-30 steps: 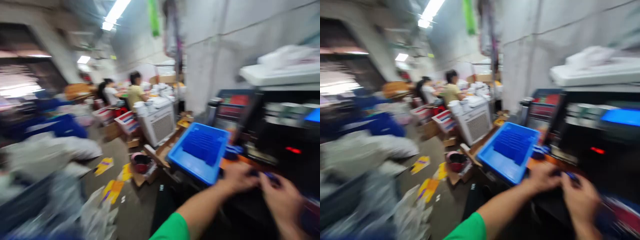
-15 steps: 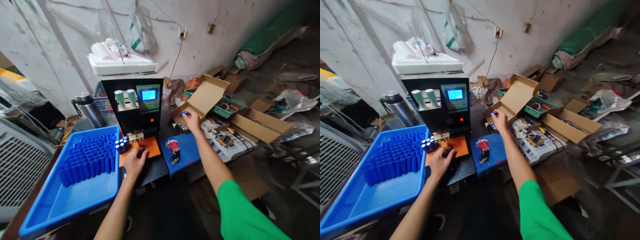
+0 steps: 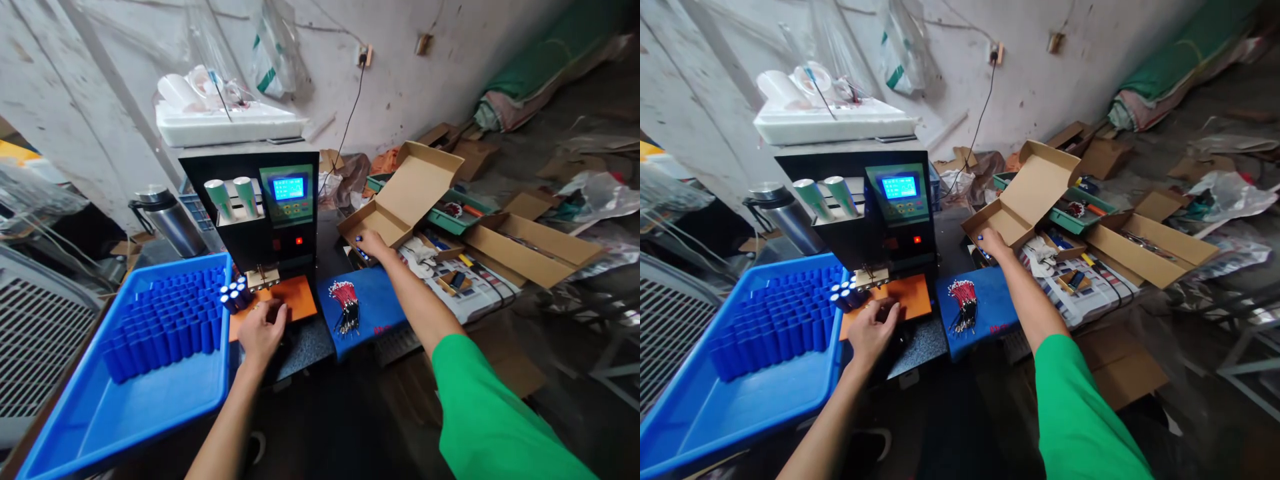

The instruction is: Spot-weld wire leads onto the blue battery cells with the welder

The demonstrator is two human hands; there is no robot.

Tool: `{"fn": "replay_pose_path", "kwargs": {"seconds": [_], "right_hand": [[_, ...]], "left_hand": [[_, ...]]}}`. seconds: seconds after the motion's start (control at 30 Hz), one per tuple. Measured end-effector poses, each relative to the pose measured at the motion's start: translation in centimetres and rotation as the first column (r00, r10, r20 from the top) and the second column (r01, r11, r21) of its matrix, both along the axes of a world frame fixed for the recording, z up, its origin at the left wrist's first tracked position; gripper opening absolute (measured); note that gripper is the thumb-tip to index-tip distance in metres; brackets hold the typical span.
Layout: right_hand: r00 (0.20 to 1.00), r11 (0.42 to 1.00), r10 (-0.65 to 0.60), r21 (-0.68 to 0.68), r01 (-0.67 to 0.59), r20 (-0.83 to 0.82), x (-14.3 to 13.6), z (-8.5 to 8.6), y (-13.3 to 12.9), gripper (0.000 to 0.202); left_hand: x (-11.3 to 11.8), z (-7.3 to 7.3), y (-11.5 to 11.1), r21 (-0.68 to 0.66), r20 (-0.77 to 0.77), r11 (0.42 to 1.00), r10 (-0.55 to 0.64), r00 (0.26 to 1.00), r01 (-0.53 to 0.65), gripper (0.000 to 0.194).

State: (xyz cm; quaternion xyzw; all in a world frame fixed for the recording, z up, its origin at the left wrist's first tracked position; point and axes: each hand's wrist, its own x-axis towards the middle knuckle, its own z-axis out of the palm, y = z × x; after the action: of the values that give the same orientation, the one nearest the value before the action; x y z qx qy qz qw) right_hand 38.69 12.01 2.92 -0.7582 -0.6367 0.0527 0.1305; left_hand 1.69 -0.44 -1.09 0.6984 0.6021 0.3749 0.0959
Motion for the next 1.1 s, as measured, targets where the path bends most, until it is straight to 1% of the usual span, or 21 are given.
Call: {"fn": "replay_pose_path", "kwargs": {"seconds": [0.1,0.17,0.33,0.43,0.57,0.73,0.87,1.0,1.1], "right_hand": [[0.994,0.992,0.086,-0.088,-0.092,-0.07,0.3,-0.3,0.2,0.027],[0.99,0.987,0.106,-0.107,-0.116,-0.094,0.5,-0.4,0.4,0.03],[0.99,0.988,0.096,-0.113,-0.107,-0.099,1.0,-0.6,0.9,0.034],[0.99,0.985,0.099,-0.133,-0.111,-0.097,1.0,-0.8,1.2,0.031],[0.992,0.983,0.089,-0.15,-0.102,-0.092,1.0,-0.9,1.3,0.029],[0.994,0.985,0.068,-0.153,-0.081,-0.088,1.0,-1.2,1.2,0.04],[0.994,0.982,0.062,-0.17,-0.077,-0.088,0.7,-1.3,1.5,0.041],[0.995,0.98,0.057,-0.187,-0.071,-0.082,0.3,-1.2,1.7,0.041],[0.996,0.977,0.049,-0.202,-0.064,-0.08,0.2,-0.6,1.3,0.042]], "left_hand": [[0.0,-0.1,0.0,-0.007,0.002,1.0,-0.006,1.0,0.006,0.029],[0.0,-0.1,0.0,-0.004,0.002,1.0,-0.004,1.0,0.004,0.028],[0.0,0.0,0.1,0.004,-0.001,1.0,-0.004,1.0,0.004,0.028],[0.1,0.1,0.1,-0.008,-0.001,1.0,-0.002,1.0,0.002,0.029],[0.3,0.4,0.0,-0.028,-0.02,0.999,0.03,0.999,-0.03,0.031],[0.7,0.7,0.0,-0.05,-0.025,0.998,0.04,0.999,-0.041,0.034],[0.7,0.6,-0.1,-0.064,-0.023,0.997,0.047,0.999,-0.049,0.033],[0.6,0.4,-0.1,-0.049,-0.026,0.998,0.025,0.999,-0.027,0.03],[0.6,0.3,-0.1,-0.029,-0.032,0.999,0.025,0.999,-0.026,0.03]]}}
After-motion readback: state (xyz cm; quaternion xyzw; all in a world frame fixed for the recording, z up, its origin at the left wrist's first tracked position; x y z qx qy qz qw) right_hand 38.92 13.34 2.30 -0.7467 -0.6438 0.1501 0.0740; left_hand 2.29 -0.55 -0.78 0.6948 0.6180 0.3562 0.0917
